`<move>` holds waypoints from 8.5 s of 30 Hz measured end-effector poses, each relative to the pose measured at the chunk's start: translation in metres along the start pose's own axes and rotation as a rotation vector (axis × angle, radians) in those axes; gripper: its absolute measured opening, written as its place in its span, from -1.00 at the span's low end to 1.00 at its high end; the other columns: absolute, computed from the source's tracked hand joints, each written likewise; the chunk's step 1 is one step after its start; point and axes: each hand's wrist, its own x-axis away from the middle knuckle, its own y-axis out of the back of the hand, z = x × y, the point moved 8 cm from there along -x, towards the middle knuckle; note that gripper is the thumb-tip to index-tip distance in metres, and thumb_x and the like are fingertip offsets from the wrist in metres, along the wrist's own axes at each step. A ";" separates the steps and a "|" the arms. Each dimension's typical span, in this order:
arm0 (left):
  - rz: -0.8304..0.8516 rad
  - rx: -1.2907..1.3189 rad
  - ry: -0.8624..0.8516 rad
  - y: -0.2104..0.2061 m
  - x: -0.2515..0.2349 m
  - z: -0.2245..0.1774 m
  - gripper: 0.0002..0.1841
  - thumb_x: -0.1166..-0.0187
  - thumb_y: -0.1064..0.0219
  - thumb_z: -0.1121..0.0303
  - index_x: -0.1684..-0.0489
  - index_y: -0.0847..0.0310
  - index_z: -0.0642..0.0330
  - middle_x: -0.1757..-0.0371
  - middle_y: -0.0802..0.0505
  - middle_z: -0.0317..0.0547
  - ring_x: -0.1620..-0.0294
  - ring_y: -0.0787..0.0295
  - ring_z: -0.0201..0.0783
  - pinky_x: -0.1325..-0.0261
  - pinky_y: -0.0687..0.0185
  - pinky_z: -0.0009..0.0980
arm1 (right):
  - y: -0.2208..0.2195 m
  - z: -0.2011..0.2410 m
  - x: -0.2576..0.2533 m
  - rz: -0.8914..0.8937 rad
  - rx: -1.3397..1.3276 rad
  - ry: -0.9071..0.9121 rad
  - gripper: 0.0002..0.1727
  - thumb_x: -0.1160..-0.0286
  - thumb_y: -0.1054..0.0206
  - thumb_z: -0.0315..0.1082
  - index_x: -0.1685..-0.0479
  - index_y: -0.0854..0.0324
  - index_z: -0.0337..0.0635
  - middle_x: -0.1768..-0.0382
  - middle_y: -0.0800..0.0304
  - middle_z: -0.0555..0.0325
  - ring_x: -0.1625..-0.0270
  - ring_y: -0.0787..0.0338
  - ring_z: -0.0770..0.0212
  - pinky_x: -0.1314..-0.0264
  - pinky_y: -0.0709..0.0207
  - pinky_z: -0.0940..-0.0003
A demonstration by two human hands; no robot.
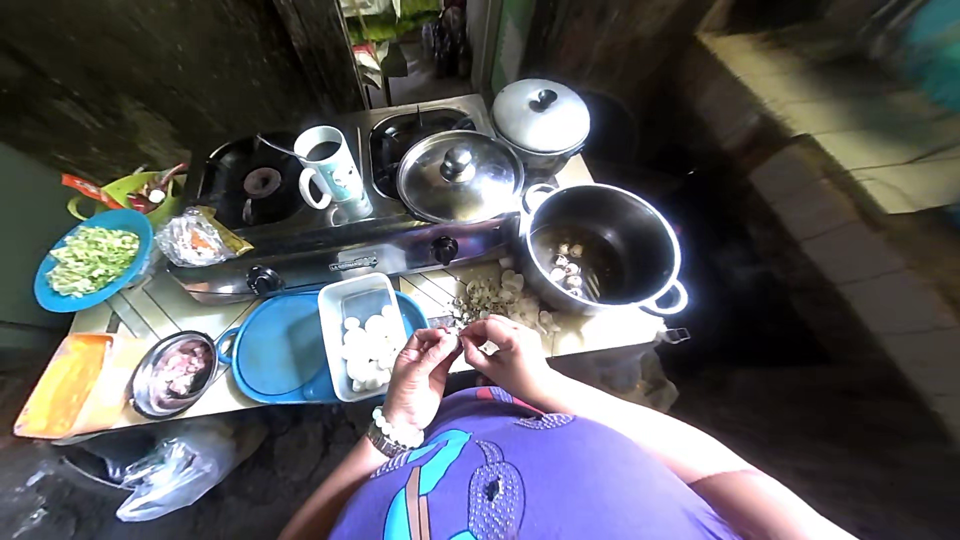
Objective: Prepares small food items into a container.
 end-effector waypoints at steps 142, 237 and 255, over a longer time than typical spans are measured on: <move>-0.075 -0.262 -0.005 0.011 0.009 -0.022 -0.80 -0.68 -0.14 0.60 -0.16 -0.54 0.39 0.06 -0.87 0.02 0.16 -0.87 -0.24 0.02 -0.81 -0.34 | -0.018 -0.036 -0.013 0.323 0.007 -0.310 -0.70 -0.61 -0.18 -0.41 -0.10 -0.80 -0.27 0.10 -0.89 -0.04 0.06 -0.84 0.23 -0.11 -0.67 0.39; -0.162 -0.560 -0.108 0.033 0.023 -0.057 -0.66 -0.74 0.11 0.46 -0.17 -0.60 0.32 -0.12 -0.85 -0.06 0.16 -0.89 -0.23 0.13 -0.85 -0.35 | 0.147 -0.268 0.008 0.942 0.829 -1.099 -0.72 -0.63 -0.27 -0.40 -0.10 -0.69 -0.46 -0.23 -0.73 -0.43 -0.36 -0.69 -0.42 -0.33 -0.49 -0.46; -0.438 -1.251 -0.474 0.097 0.087 -0.091 -0.71 -0.60 -0.28 0.41 -0.10 -0.72 0.48 -0.17 -0.81 0.13 -0.11 -0.78 -0.26 -0.17 -0.71 -0.37 | -0.040 -0.043 -0.066 0.667 0.025 -0.107 -0.75 -0.50 -0.45 -0.28 0.01 -0.86 -0.24 0.00 -0.89 -0.09 -0.05 -0.86 0.06 -0.20 -0.69 0.14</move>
